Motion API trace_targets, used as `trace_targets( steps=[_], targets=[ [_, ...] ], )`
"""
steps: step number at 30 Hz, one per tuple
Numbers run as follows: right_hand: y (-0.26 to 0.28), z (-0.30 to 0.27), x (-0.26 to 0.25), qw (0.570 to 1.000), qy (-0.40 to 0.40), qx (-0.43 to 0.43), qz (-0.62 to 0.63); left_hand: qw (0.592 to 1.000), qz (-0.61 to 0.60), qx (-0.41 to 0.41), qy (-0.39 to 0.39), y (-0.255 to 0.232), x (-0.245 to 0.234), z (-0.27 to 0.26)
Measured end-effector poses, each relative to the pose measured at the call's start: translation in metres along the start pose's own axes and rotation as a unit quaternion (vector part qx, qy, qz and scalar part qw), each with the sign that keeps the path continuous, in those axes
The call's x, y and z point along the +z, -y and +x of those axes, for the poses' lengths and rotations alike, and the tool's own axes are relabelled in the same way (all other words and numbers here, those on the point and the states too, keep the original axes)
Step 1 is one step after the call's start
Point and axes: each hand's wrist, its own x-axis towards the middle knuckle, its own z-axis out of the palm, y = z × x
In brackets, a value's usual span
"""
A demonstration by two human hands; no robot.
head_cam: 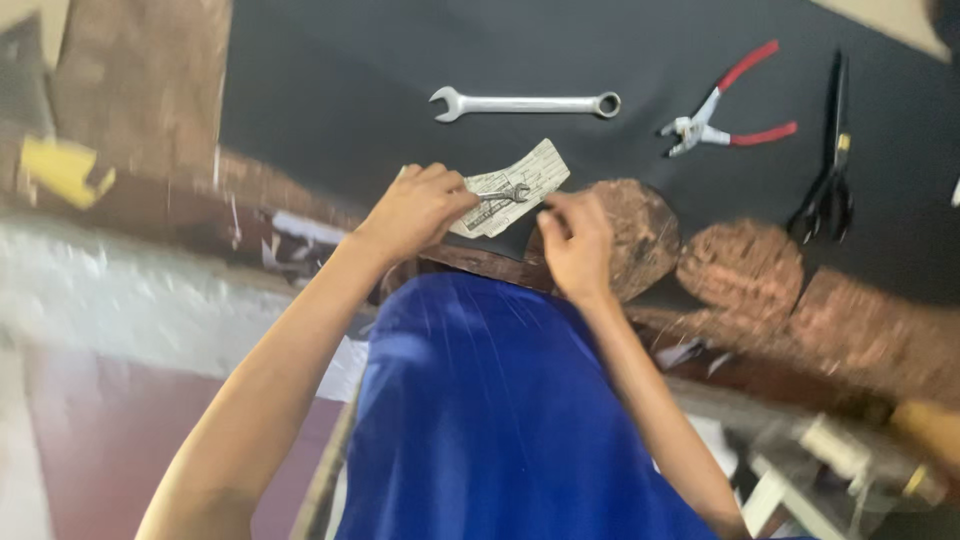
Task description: The person places a circular template on a black sheet and uses shears to cut around it, then repeats the process with a newspaper template to cut a curved shape from the same material.
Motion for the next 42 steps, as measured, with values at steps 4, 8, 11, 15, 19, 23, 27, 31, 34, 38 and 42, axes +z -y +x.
trace_targets(
  steps=[4,8,11,15,19,23,27,31,34,38,42],
  targets=[
    [0.029,-0.035,0.047,0.984,-0.043,0.175,0.011,0.989,-0.055,0.066,0.118,0.019,-0.008,0.014],
    [0.055,-0.043,0.086,0.956,-0.163,0.245,-0.024,0.982,-0.025,0.114,0.146,0.032,-0.01,0.028],
    [0.079,-0.051,0.108,0.926,-0.204,0.315,-0.048,0.98,-0.034,0.125,0.152,0.032,-0.008,0.022],
    [0.096,-0.04,0.136,0.888,-0.251,0.373,-0.094,0.974,-0.071,0.116,0.181,0.04,-0.006,0.033],
    [0.1,-0.025,0.155,0.857,-0.294,0.412,-0.095,0.964,-0.164,0.103,0.182,0.048,-0.012,0.042],
    [0.104,-0.019,0.164,0.845,-0.305,0.434,-0.063,0.942,-0.244,0.079,0.215,0.059,-0.02,0.041],
    [0.106,-0.01,0.158,0.805,-0.304,0.509,0.015,0.937,-0.241,0.067,0.243,0.06,-0.024,0.051],
    [0.109,-0.012,0.16,0.807,-0.355,0.471,-0.043,0.94,-0.215,0.072,0.254,0.057,-0.026,0.05],
    [0.102,-0.012,0.165,0.796,-0.336,0.504,-0.017,0.943,-0.204,0.075,0.25,0.058,-0.025,0.05],
    [0.096,-0.011,0.172,0.798,-0.34,0.497,-0.026,0.944,-0.2,0.067,0.256,0.061,-0.024,0.05],
    [0.098,-0.01,0.17,0.789,-0.385,0.468,-0.106,0.945,-0.205,0.089,0.24,0.062,-0.024,0.051]
  ],
)
